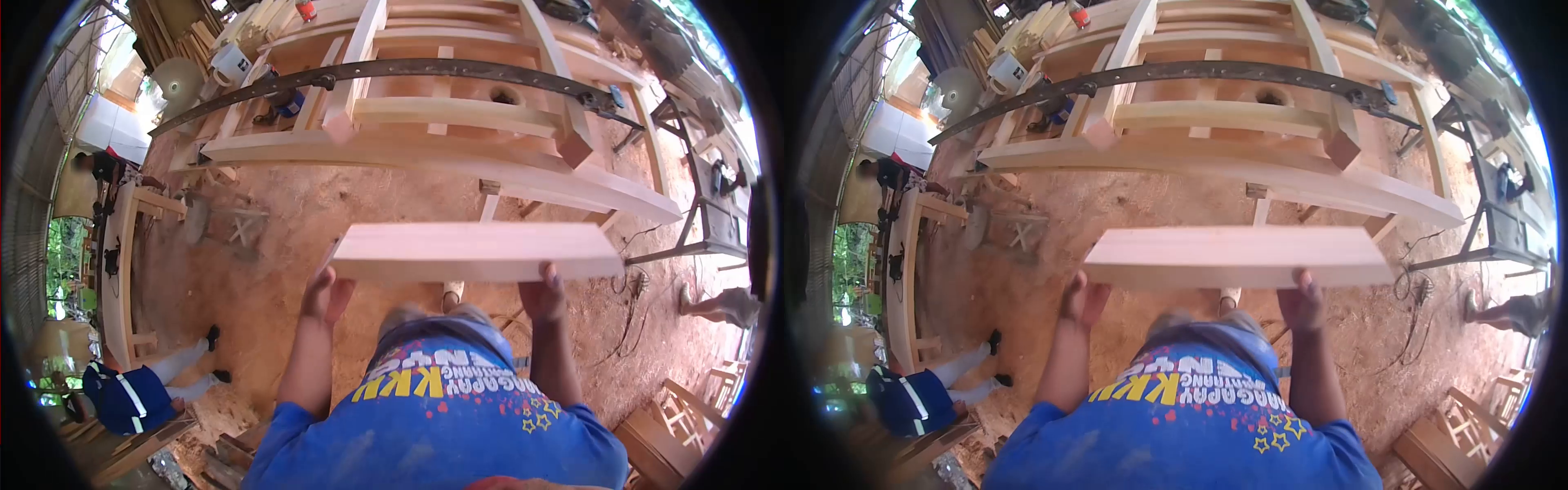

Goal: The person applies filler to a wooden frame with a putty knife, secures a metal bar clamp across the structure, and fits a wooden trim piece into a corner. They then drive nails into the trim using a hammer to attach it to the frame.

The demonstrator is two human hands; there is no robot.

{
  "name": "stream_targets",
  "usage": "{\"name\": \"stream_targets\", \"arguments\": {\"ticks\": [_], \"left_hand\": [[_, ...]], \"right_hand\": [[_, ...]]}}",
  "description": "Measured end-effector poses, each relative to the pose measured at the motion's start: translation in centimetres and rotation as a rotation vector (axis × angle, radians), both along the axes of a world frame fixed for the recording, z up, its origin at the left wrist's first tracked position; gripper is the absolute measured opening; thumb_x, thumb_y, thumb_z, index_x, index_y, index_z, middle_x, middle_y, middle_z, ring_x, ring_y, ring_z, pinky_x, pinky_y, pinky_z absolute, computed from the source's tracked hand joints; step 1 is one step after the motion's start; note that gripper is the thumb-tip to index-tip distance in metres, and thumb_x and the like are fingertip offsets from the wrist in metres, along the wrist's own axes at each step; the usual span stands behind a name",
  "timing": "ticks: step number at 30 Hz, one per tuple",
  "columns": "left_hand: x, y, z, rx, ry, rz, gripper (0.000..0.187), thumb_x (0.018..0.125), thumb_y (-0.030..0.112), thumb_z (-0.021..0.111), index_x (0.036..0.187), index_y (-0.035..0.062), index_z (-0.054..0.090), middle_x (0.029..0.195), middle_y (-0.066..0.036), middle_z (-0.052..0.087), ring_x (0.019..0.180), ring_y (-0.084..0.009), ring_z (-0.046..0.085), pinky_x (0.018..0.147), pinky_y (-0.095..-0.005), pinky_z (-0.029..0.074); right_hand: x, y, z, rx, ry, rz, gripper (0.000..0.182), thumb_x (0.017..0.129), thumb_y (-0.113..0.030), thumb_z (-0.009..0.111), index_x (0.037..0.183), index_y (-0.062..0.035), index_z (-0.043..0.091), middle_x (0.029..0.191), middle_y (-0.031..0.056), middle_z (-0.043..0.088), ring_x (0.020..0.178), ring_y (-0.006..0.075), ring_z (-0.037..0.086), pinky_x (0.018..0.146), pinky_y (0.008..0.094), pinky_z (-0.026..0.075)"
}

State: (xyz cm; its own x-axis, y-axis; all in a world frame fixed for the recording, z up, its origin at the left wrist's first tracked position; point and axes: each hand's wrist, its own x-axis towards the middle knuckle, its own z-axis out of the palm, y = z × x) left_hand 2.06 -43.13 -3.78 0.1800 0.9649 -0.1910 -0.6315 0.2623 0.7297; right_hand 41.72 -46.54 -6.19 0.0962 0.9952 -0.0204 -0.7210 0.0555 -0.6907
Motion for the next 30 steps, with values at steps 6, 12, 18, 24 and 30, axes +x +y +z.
{"name": "stream_targets", "arguments": {"ticks": [6,12,18,24,30], "left_hand": [[0.1,9.0,-1.0,-0.061,-0.047,0.189,0.087,0.083,0.038,0.086,0.147,-0.0063,0.046,0.145,-0.014,0.057,0.134,-0.0238,0.056,0.117,-0.0350,0.044],[-0.9,17.8,-0.9,-0.128,-0.091,0.102,0.085,0.085,0.028,0.087,0.149,-0.0015,0.039,0.135,-0.011,0.061,0.128,-0.0203,0.060,0.112,-0.0343,0.049],[-1.2,23.1,1.2,-0.152,-0.074,0.015,0.086,0.087,0.012,0.083,0.155,0.0115,0.030,0.127,-0.007,0.062,0.120,-0.0180,0.063,0.107,-0.0320,0.053],[-1.3,25.6,1.6,-0.270,0.001,-0.002,0.082,0.089,0.004,0.079,0.155,0.0128,0.031,0.122,-0.004,0.063,0.105,-0.0122,0.067,0.094,-0.0277,0.057],[-0.9,26.9,1.8,-0.328,0.144,0.035,0.064,0.090,0.015,0.083,0.143,0.0122,0.047,0.122,-0.005,0.063,0.111,-0.0134,0.064,0.097,-0.0283,0.054]], "right_hand": [[-0.5,9.0,1.4,-0.079,-0.025,-0.042,0.079,0.085,-0.044,0.080,0.148,-0.0094,0.048,0.145,0.0073,0.056,0.140,0.0270,0.049,0.121,0.0502,0.034],[-2.2,13.9,0.3,-0.147,-0.012,-0.160,0.067,0.092,-0.041,0.075,0.147,-0.0106,0.051,0.144,0.0080,0.058,0.137,0.0264,0.052,0.118,0.0490,0.040],[-3.5,17.3,1.5,-0.242,-0.019,-0.240,0.059,0.096,-0.039,0.070,0.144,-0.0110,0.053,0.141,0.0089,0.061,0.133,0.0265,0.057,0.113,0.0476,0.046],[-3.5,18.9,2.1,-0.350,-0.099,-0.317,0.059,0.099,-0.043,0.065,0.145,-0.0105,0.051,0.140,0.0104,0.061,0.130,0.0276,0.059,0.112,0.0478,0.049],[-4.7,21.3,3.0,-0.475,-0.121,-0.321,0.062,0.100,-0.046,0.062,0.146,-0.0069,0.048,0.139,0.0125,0.060,0.128,0.0295,0.059,0.113,0.0515,0.048]]}}
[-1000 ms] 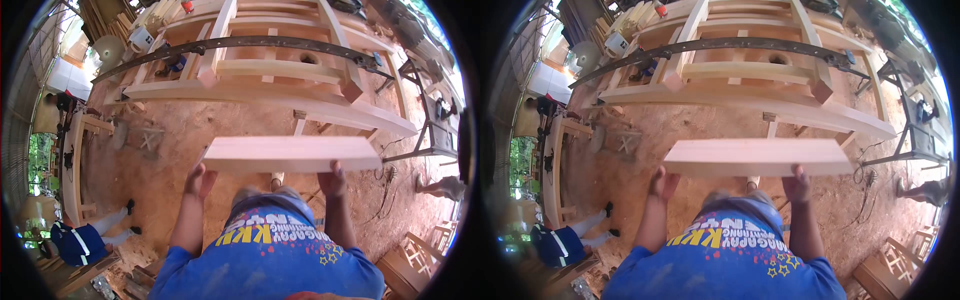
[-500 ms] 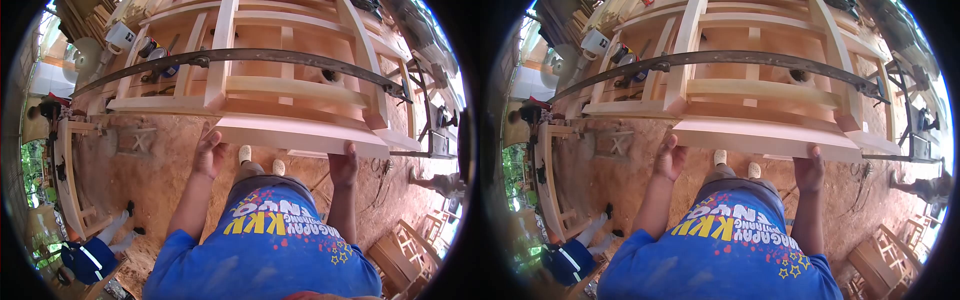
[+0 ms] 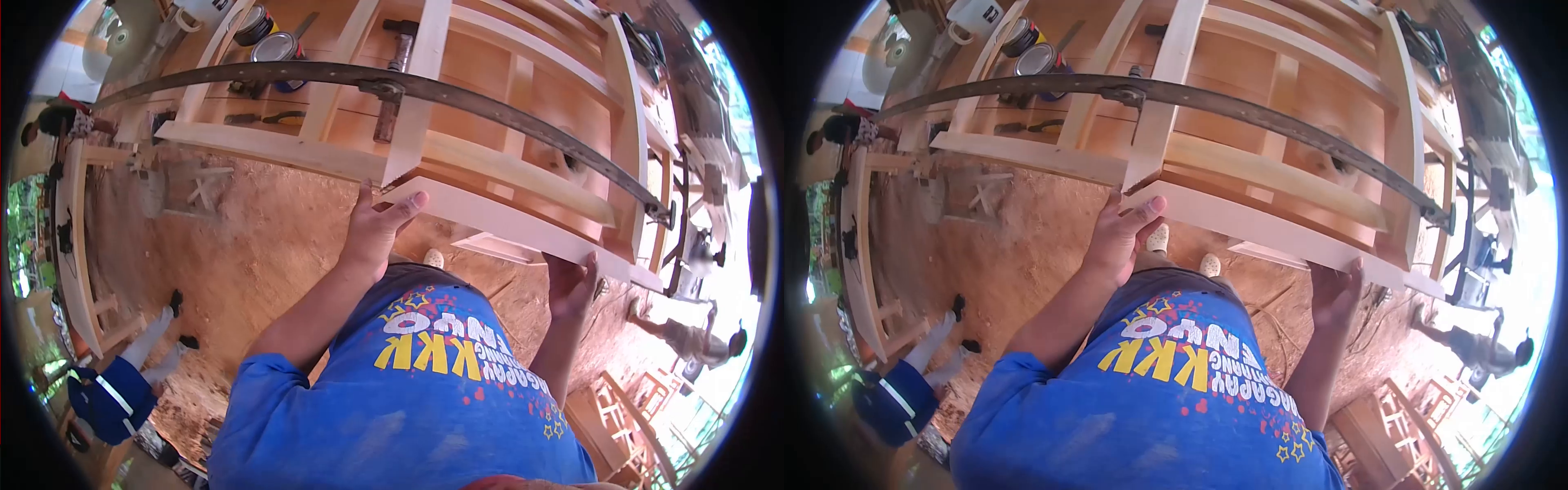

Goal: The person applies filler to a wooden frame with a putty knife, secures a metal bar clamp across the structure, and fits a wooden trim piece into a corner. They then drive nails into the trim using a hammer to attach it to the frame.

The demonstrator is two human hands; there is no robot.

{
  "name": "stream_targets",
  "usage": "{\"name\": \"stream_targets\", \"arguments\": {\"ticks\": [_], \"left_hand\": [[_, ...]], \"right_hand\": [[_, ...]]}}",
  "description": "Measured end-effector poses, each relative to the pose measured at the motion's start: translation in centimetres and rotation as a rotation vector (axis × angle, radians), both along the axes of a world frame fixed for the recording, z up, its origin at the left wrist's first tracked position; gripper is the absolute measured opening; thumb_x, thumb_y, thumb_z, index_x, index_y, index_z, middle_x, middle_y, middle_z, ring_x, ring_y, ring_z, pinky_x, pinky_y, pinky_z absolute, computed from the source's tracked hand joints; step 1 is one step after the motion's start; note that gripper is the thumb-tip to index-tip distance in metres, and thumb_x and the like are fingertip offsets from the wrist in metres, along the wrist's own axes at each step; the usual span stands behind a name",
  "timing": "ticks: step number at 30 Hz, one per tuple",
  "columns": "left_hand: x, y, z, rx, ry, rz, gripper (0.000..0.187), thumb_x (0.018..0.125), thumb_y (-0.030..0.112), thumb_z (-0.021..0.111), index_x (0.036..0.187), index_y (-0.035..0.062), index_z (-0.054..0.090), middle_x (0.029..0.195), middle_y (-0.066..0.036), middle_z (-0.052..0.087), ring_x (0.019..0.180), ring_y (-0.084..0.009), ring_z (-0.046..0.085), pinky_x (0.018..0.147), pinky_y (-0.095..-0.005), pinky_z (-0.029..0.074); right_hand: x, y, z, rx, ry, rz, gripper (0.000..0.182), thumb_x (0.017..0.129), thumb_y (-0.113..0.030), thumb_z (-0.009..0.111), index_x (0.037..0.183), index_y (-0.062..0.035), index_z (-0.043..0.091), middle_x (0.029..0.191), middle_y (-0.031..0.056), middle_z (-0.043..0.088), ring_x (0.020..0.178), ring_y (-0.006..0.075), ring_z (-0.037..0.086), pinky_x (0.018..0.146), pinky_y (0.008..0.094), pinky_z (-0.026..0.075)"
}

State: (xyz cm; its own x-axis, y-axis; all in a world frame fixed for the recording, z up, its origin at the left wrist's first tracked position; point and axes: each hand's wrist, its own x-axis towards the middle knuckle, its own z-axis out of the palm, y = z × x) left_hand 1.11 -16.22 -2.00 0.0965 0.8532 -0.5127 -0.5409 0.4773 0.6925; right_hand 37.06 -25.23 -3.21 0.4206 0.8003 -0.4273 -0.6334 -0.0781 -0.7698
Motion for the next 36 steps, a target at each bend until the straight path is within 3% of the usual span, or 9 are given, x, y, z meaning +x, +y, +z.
{"name": "stream_targets", "arguments": {"ticks": [4,12,16,20,36], "left_hand": [[0.4,0.1,0.0,0.038,0.050,0.043,0.065,0.090,0.016,0.083,0.143,0.0115,0.046,0.118,-0.004,0.064,0.108,-0.0123,0.064,0.097,-0.0276,0.052],[0.9,0.3,-0.9,0.161,-0.011,0.108,0.066,0.090,0.011,0.082,0.143,0.0067,0.042,0.125,-0.011,0.064,0.121,-0.0201,0.062,0.102,-0.0323,0.052],[0.8,0.3,-0.9,0.140,0.005,0.121,0.075,0.087,0.014,0.086,0.139,0.0008,0.032,0.126,-0.018,0.062,0.117,-0.0241,0.066,0.099,-0.0330,0.056],[0.4,0.3,-0.8,0.127,0.028,0.094,0.077,0.088,0.014,0.085,0.140,0.0003,0.031,0.125,-0.019,0.062,0.117,-0.0241,0.067,0.098,-0.0333,0.057],[0.5,0.5,-0.7,0.114,-0.013,0.096,0.072,0.087,0.011,0.085,0.138,0.0021,0.035,0.126,-0.014,0.062,0.119,-0.0196,0.063,0.105,-0.0333,0.050]], "right_hand": [[0.4,0.9,0.0,-0.025,0.069,0.049,0.066,0.095,-0.048,0.069,0.138,0.0005,0.052,0.135,0.0180,0.063,0.124,0.0332,0.063,0.114,0.0556,0.047],[0.4,1.4,0.1,-0.045,0.023,0.052,0.075,0.094,-0.050,0.070,0.141,0.0037,0.047,0.143,0.0241,0.055,0.136,0.0382,0.053,0.120,0.0574,0.040],[0.5,1.7,0.5,-0.068,-0.004,0.121,0.081,0.094,-0.052,0.069,0.146,0.0041,0.043,0.146,0.0252,0.052,0.139,0.0398,0.050,0.122,0.0574,0.038],[0.4,2.1,1.1,-0.133,-0.016,0.145,0.085,0.095,-0.055,0.067,0.149,0.0051,0.040,0.149,0.0264,0.049,0.139,0.0398,0.050,0.122,0.0545,0.038],[1.8,2.1,1.0,-0.208,-0.153,0.194,0.080,0.096,-0.058,0.063,0.142,0.0052,0.048,0.141,0.0227,0.059,0.133,0.0338,0.057,0.122,0.0492,0.041]]}}
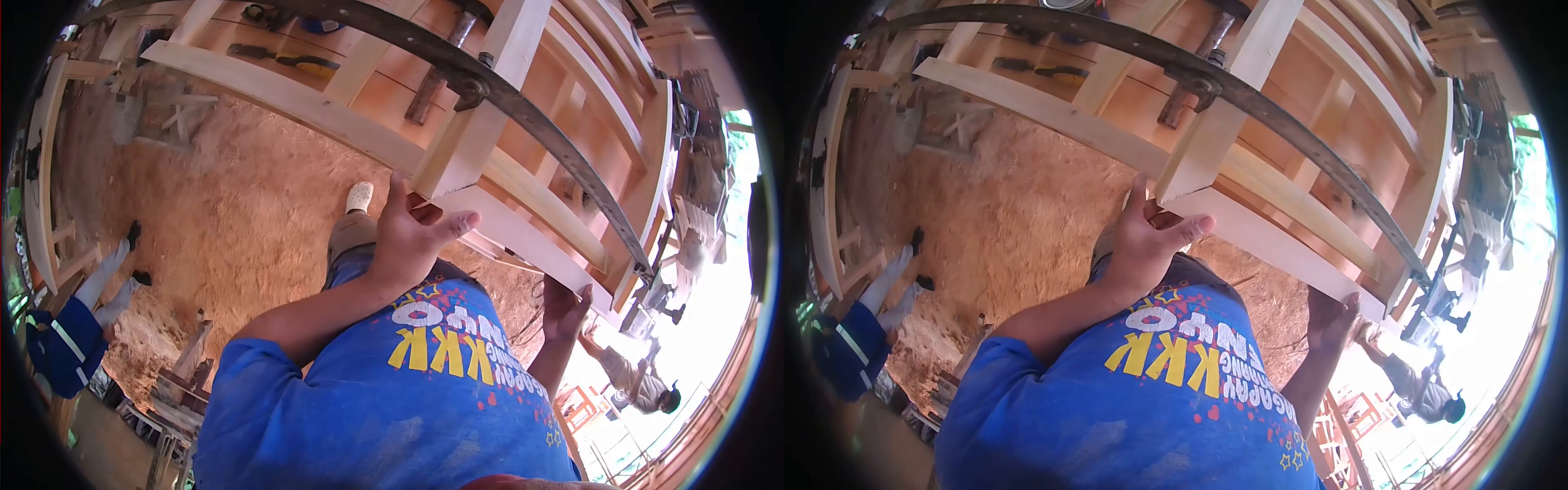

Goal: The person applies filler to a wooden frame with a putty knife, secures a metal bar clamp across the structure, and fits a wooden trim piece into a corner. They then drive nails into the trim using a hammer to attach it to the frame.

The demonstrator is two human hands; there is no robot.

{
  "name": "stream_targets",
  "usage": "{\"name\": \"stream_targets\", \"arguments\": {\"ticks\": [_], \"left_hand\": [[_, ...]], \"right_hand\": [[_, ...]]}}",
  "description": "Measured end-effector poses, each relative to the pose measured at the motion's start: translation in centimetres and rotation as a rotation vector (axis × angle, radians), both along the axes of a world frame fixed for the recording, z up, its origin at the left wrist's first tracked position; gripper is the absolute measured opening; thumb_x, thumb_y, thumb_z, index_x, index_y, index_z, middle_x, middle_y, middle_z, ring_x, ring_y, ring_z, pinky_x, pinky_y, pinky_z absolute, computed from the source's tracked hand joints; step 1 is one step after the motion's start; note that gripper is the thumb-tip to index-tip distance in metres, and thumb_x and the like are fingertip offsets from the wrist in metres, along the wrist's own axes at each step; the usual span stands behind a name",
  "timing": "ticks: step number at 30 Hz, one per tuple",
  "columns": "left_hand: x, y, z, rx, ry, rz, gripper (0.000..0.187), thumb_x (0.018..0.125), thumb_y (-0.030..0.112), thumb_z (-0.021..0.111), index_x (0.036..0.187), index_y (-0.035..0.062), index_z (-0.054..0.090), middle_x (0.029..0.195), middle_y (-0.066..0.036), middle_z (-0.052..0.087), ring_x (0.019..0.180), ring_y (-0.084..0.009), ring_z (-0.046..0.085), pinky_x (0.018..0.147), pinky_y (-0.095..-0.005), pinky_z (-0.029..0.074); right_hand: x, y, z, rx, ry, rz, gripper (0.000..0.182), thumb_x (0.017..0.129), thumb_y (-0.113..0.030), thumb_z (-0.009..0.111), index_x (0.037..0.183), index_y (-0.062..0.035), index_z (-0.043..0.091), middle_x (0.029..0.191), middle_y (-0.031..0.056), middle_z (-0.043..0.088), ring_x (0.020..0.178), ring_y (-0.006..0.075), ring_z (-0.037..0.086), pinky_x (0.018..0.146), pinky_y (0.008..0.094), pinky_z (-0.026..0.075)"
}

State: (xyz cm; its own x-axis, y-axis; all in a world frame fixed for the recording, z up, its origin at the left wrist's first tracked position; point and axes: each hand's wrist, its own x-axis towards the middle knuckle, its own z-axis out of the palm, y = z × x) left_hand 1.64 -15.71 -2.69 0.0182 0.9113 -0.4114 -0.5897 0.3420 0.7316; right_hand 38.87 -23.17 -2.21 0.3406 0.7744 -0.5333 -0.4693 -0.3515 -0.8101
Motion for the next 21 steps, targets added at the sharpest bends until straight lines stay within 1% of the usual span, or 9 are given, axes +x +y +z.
{"name": "stream_targets", "arguments": {"ticks": [6,9,10,11,12,15,16,20,21], "left_hand": [[0.3,-0.3,-1.0,0.033,0.049,0.040,0.068,0.086,0.014,0.087,0.134,0.0017,0.040,0.121,-0.011,0.063,0.113,-0.0153,0.063,0.099,-0.0300,0.052],[-0.4,-0.5,-1.3,-0.120,0.127,-0.138,0.064,0.085,0.018,0.088,0.130,0.0017,0.044,0.118,-0.009,0.064,0.107,-0.0120,0.063,0.097,-0.0286,0.052],[-0.2,-0.8,-1.2,0.018,0.025,-0.075,0.065,0.084,0.020,0.089,0.130,0.0008,0.047,0.116,-0.009,0.065,0.102,-0.0114,0.064,0.093,-0.0269,0.052],[-0.2,-1.3,-1.2,0.041,0.064,-0.099,0.070,0.083,0.016,0.090,0.137,0.0016,0.047,0.120,-0.007,0.064,0.104,-0.0137,0.064,0.093,-0.0273,0.052],[-0.6,-2.2,-3.0,0.091,0.116,-0.146,0.060,0.088,0.004,0.081,0.141,0.0036,0.052,0.124,-0.005,0.064,0.108,-0.0145,0.065,0.089,-0.0309,0.056],[-0.4,-1.7,-2.6,0.168,0.339,-0.214,0.066,0.085,0.003,0.083,0.144,0.0035,0.051,0.134,-0.008,0.062,0.128,-0.0205,0.057,0.093,-0.0332,0.055],[-0.6,-1.5,-3.1,0.187,0.583,-0.274,0.072,0.084,0.007,0.086,0.146,0.0035,0.050,0.137,-0.011,0.061,0.128,-0.0226,0.058,0.092,-0.0344,0.054],[-0.3,-1.2,-2.0,0.386,1.296,-0.220,0.069,0.074,0.016,0.095,0.133,0.0009,0.062,0.128,-0.015,0.067,0.119,-0.0270,0.065,0.094,-0.0412,0.055],[-0.6,-1.1,-2.5,0.383,1.323,-0.223,0.067,0.073,0.017,0.095,0.131,0.0003,0.064,0.126,-0.015,0.068,0.117,-0.0280,0.066,0.092,-0.0414,0.055]], "right_hand": [[0.5,0.1,0.1,-0.005,0.046,0.044,0.075,0.097,-0.056,0.063,0.145,-0.0001,0.049,0.145,0.0213,0.057,0.137,0.0329,0.053,0.123,0.0470,0.039],[1.0,0.3,-0.4,-0.009,0.070,0.100,0.070,0.099,-0.056,0.060,0.142,-0.0027,0.052,0.143,0.0179,0.059,0.137,0.0314,0.054,0.122,0.0470,0.039],[1.4,-0.3,-0.8,-0.053,0.054,0.060,0.066,0.100,-0.058,0.056,0.138,-0.0043,0.058,0.141,0.0144,0.062,0.134,0.0296,0.056,0.117,0.0454,0.044],[1.5,-0.8,-0.9,-0.093,0.007,0.045,0.069,0.100,-0.065,0.052,0.136,-0.0062,0.061,0.136,0.0117,0.066,0.128,0.0283,0.061,0.110,0.0427,0.048],[2.7,-1.5,-1.8,-0.136,0.023,0.096,0.077,0.098,-0.072,0.050,0.136,-0.0063,0.062,0.132,0.0123,0.068,0.123,0.0281,0.064,0.107,0.0410,0.049],[2.6,-1.9,-3.3,-0.184,-0.068,0.092,0.095,0.095,-0.083,0.039,0.141,-0.0015,0.057,0.130,0.0186,0.068,0.122,0.0323,0.064,0.107,0.0473,0.048],[2.8,-1.8,-3.6,-0.118,0.027,0.011,0.079,0.102,-0.065,0.049,0.140,0.0047,0.050,0.125,0.0263,0.067,0.115,0.0375,0.068,0.102,0.0495,0.055],[2.7,-3.9,-2.6,-0.060,-0.161,0.123,0.079,0.094,-0.055,0.071,0.143,0.0045,0.051,0.124,0.0220,0.068,0.113,0.0316,0.069,0.097,0.0426,0.057],[3.3,-4.4,-2.8,-0.081,-0.243,0.179,0.080,0.092,-0.051,0.076,0.145,0.0037,0.051,0.125,0.0208,0.068,0.114,0.0292,0.069,0.096,0.0405,0.058]]}}
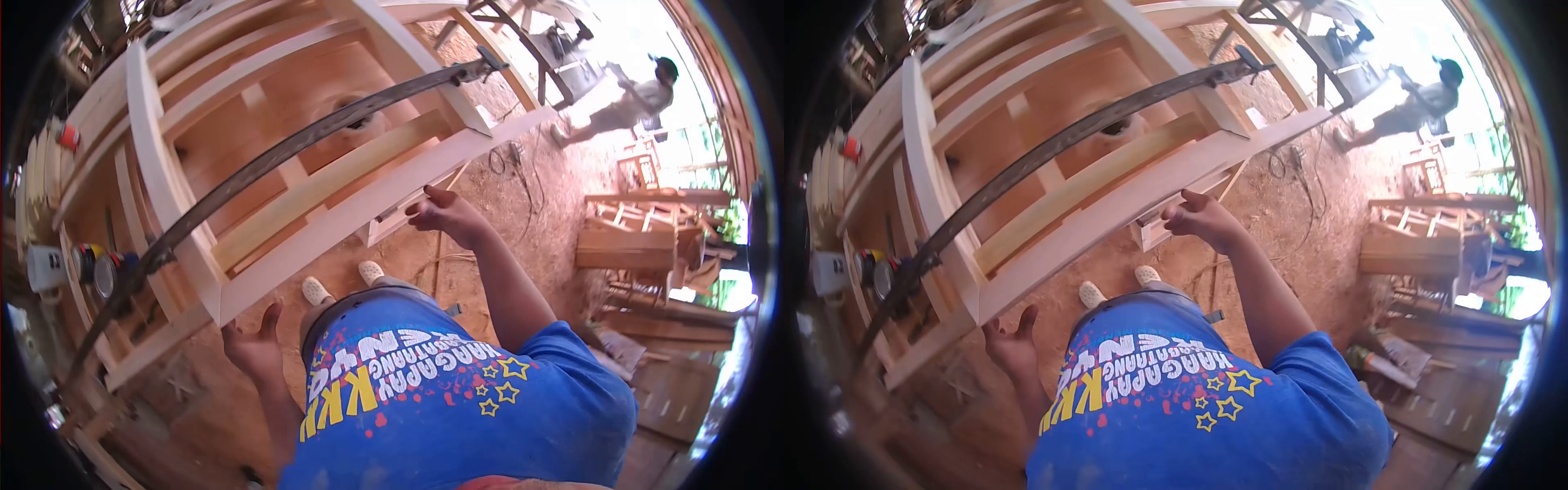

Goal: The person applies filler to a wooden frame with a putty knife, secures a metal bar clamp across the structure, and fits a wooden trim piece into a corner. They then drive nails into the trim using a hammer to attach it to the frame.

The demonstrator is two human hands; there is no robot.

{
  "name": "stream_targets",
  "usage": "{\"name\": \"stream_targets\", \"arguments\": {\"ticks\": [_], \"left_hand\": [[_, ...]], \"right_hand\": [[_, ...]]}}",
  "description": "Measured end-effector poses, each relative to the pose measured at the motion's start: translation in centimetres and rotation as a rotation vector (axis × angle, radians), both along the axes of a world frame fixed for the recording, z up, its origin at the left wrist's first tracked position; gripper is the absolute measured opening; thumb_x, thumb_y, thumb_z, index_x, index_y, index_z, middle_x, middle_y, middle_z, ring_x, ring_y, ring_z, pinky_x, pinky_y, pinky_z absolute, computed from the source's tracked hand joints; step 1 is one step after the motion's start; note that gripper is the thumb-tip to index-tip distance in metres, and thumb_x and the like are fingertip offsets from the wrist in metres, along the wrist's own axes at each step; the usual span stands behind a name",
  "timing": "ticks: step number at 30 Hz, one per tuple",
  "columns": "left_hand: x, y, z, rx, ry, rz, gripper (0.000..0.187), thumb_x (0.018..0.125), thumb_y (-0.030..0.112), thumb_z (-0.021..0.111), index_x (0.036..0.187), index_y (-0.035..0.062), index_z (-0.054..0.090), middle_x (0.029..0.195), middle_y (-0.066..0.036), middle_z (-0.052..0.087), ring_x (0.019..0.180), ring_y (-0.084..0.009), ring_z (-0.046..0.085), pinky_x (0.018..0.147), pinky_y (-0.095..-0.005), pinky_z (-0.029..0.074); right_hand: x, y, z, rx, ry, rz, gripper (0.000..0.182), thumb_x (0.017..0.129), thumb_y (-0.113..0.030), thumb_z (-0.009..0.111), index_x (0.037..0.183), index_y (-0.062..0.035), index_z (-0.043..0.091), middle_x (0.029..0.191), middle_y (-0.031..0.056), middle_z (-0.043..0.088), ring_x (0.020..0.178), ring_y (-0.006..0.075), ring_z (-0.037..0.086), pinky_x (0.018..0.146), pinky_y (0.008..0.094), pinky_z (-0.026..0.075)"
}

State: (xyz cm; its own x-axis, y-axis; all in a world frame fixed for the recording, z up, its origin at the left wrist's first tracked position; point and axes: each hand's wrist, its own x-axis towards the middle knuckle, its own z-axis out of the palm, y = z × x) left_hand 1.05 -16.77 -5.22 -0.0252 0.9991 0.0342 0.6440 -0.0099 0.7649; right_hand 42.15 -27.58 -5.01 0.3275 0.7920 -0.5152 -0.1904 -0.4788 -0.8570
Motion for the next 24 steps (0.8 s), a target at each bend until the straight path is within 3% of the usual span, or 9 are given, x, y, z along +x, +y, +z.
{"name": "stream_targets", "arguments": {"ticks": [3,5,7,8,11,12,15,18,24], "left_hand": [[-0.7,1.0,-0.8,0.011,0.129,0.026,0.063,0.070,0.018,0.096,0.123,-0.0014,0.069,0.120,-0.015,0.071,0.112,-0.0308,0.068,0.088,-0.0423,0.055],[0.0,1.6,0.6,0.028,0.284,0.056,0.060,0.068,0.017,0.097,0.118,-0.0023,0.071,0.117,-0.016,0.072,0.107,-0.0326,0.069,0.085,-0.0435,0.055],[-1.2,2.5,-1.0,0.196,0.237,-0.036,0.053,0.066,0.014,0.095,0.112,-0.0029,0.073,0.110,-0.018,0.074,0.102,-0.0353,0.069,0.083,-0.0432,0.055],[-1.3,2.7,-1.0,0.204,0.250,-0.051,0.052,0.067,0.013,0.095,0.111,-0.0029,0.073,0.108,-0.018,0.074,0.101,-0.0353,0.069,0.083,-0.0427,0.055],[-1.4,2.5,-0.7,0.141,0.279,-0.104,0.047,0.068,0.011,0.093,0.109,-0.0025,0.073,0.108,-0.019,0.075,0.100,-0.0349,0.070,0.085,-0.0420,0.055],[-1.3,2.7,-0.6,0.107,0.287,-0.122,0.046,0.069,0.010,0.093,0.108,-0.0022,0.073,0.108,-0.019,0.075,0.100,-0.0347,0.070,0.086,-0.0419,0.055],[-0.6,2.3,-0.4,0.081,0.294,-0.112,0.044,0.071,0.012,0.092,0.108,-0.0022,0.073,0.109,-0.019,0.075,0.099,-0.0358,0.071,0.088,-0.0447,0.055],[-0.7,2.6,-1.4,0.223,0.217,-0.142,0.045,0.073,0.017,0.092,0.108,-0.0033,0.073,0.107,-0.019,0.076,0.097,-0.0375,0.072,0.088,-0.0455,0.055],[-1.5,3.2,-2.7,0.354,0.283,-0.155,0.043,0.071,0.013,0.093,0.105,-0.0051,0.073,0.100,-0.015,0.078,0.090,-0.0283,0.074,0.083,-0.0395,0.058]], "right_hand": [[3.1,-2.3,-1.7,-0.222,-0.614,-0.062,0.098,0.076,-0.040,0.093,0.147,0.0062,0.045,0.124,0.0207,0.069,0.105,0.0301,0.072,0.090,0.0395,0.060],[5.0,-2.8,-2.0,-0.132,-0.793,-0.244,0.092,0.073,-0.034,0.094,0.145,0.0023,0.049,0.126,0.0184,0.067,0.113,0.0280,0.067,0.093,0.0394,0.057],[6.5,-2.3,-1.0,0.015,-0.957,-0.384,0.086,0.074,-0.033,0.094,0.143,0.0003,0.054,0.127,0.0175,0.066,0.119,0.0278,0.064,0.096,0.0401,0.055],[7.1,-1.9,-0.3,0.075,-0.993,-0.365,0.074,0.074,-0.030,0.092,0.134,0.0000,0.061,0.130,0.0183,0.064,0.124,0.0307,0.059,0.098,0.0420,0.053],[9.6,-1.1,-1.8,0.185,-1.170,-0.238,0.067,0.074,-0.027,0.091,0.130,-0.0009,0.063,0.129,0.0176,0.065,0.121,0.0339,0.060,0.097,0.0436,0.053],[10.0,-0.7,-2.4,0.233,-1.137,-0.271,0.057,0.074,-0.025,0.091,0.120,-0.0014,0.067,0.122,0.0166,0.068,0.118,0.0359,0.061,0.096,0.0440,0.053],[11.1,-0.7,-3.5,0.311,-1.188,-0.273,0.049,0.072,-0.021,0.091,0.113,-0.0034,0.070,0.114,0.0140,0.071,0.114,0.0350,0.063,0.095,0.0434,0.053],[11.0,-0.1,-3.5,0.345,-1.168,-0.332,0.042,0.069,-0.018,0.091,0.104,-0.0049,0.070,0.107,0.0118,0.072,0.108,0.0341,0.064,0.092,0.0421,0.053],[11.8,0.3,-3.0,0.353,-1.165,-0.298,0.037,0.066,-0.015,0.092,0.093,-0.0052,0.068,0.093,0.0088,0.070,0.097,0.0323,0.066,0.086,0.0417,0.054]]}}
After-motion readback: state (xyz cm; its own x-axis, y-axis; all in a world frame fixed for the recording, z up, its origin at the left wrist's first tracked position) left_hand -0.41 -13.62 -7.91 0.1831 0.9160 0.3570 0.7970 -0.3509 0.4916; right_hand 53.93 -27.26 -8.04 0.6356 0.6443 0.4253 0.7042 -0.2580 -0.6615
